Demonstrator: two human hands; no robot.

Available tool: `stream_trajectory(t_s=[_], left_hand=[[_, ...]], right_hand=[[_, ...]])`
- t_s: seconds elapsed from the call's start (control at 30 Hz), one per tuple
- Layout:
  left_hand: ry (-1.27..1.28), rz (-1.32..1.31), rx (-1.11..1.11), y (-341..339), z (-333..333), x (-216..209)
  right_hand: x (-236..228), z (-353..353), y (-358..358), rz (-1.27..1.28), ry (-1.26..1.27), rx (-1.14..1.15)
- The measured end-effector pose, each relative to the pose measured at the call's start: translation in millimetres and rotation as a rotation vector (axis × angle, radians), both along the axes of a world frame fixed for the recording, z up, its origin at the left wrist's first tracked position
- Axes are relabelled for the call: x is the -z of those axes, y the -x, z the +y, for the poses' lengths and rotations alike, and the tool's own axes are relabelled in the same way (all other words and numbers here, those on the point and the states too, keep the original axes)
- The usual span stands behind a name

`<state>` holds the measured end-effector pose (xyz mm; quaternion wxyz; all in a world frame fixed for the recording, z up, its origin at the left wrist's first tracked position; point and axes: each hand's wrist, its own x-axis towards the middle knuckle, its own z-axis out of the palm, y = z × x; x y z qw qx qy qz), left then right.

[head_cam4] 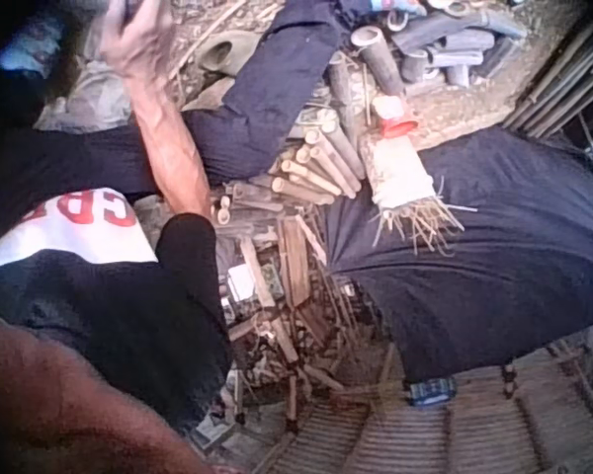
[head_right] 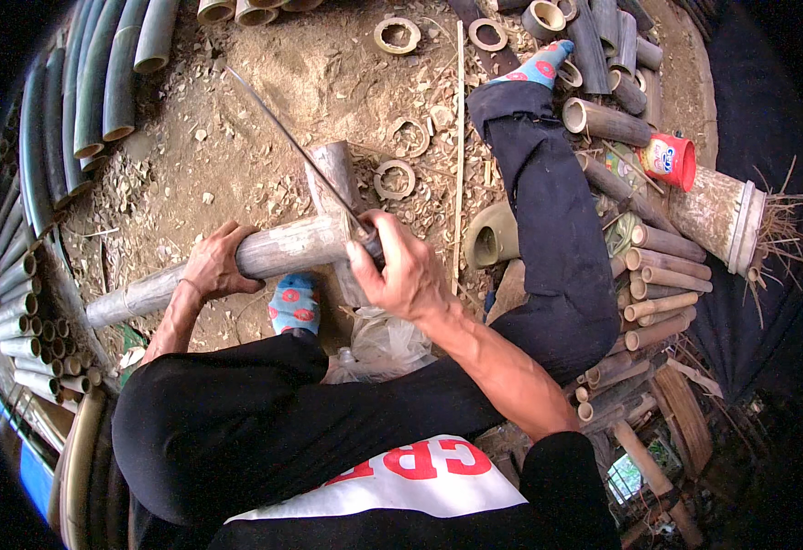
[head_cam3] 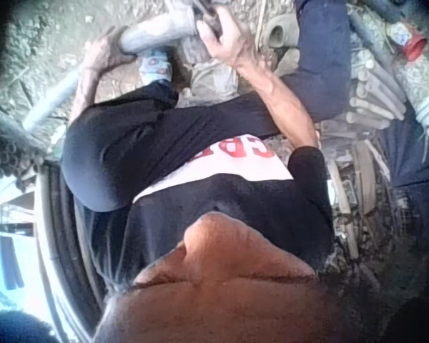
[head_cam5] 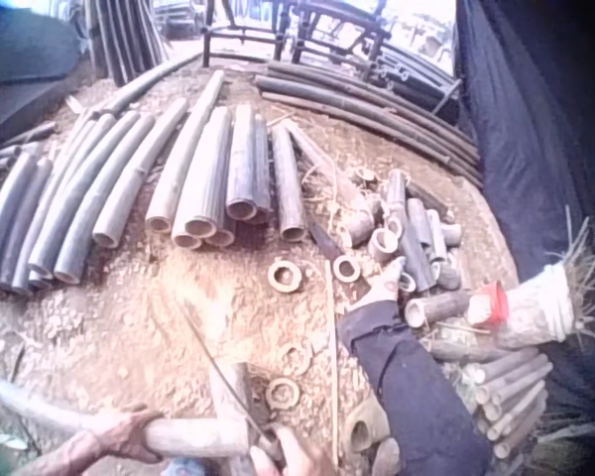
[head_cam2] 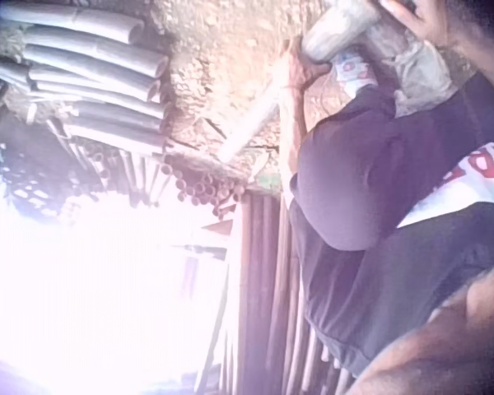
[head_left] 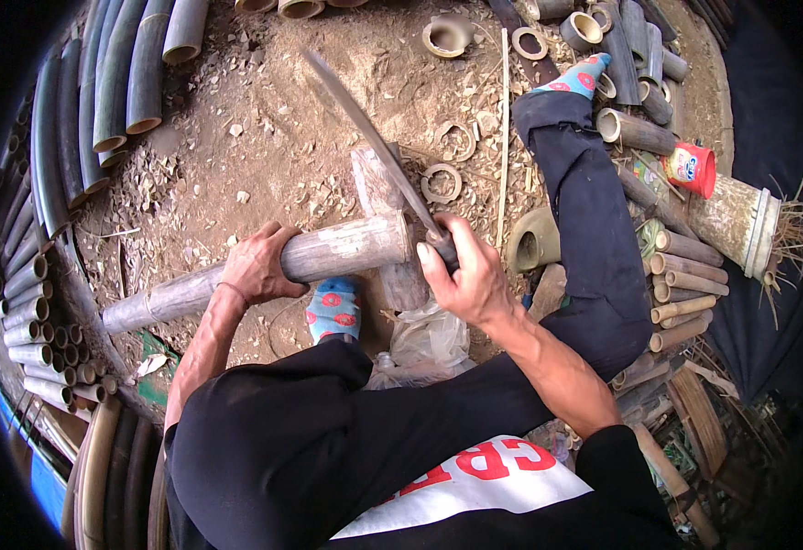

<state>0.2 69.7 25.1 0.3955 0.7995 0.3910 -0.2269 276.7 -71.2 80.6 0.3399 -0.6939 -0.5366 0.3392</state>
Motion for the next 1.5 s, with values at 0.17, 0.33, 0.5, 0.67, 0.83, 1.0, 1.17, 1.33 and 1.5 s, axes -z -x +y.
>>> stream_trajectory(t_s=[0.17,0.33,0.5,0.67,0.83,1.0,1.17,1.33,1.5], left_hand=[[-0.172,-0.061,-0.046,1.6,-13.2,8.5],[-0.275,-0.141,-0.066,4.0,-17.7,14.9],[-0.312,-0.138,-0.073,2.2,-24.8,5.2],[-0.408,-0.165,-0.085,3.5,-25.5,17.5],[-0.504,-0.166,-0.041,7.6,-40.9,17.8],[-0.529,-0.166,-0.046,3.6,-43.1,17.5],[-0.600,-0.146,-0.066,7.7,-54.4,19.2],[-0.665,-0.184,-0.064,5.1,-61.6,17.2],[-0.759,-0.189,-0.072,7.4,-66.7,25.5]], right_hand=[[36.6,-18.8,-6.7,-0.211,0.133,-0.097],[21.4,-7.3,-6.5,-0.062,0.179,-0.059],[25.4,-14.6,-0.4,-0.199,-0.041,-0.087],[31.7,-17.1,-8.3,-0.017,0.331,-0.039],[21.5,-13.6,2.0,-0.117,-0.091,-0.034],[37.9,-18.0,-15.8,-0.015,0.339,-0.056],[10.3,-6.7,4.1,-0.050,-0.307,-0.003],[45.9,-11.1,-18.8,-0.070,0.343,-0.093],[12.2,-7.8,1.6,-0.075,-0.180,-0.021]])
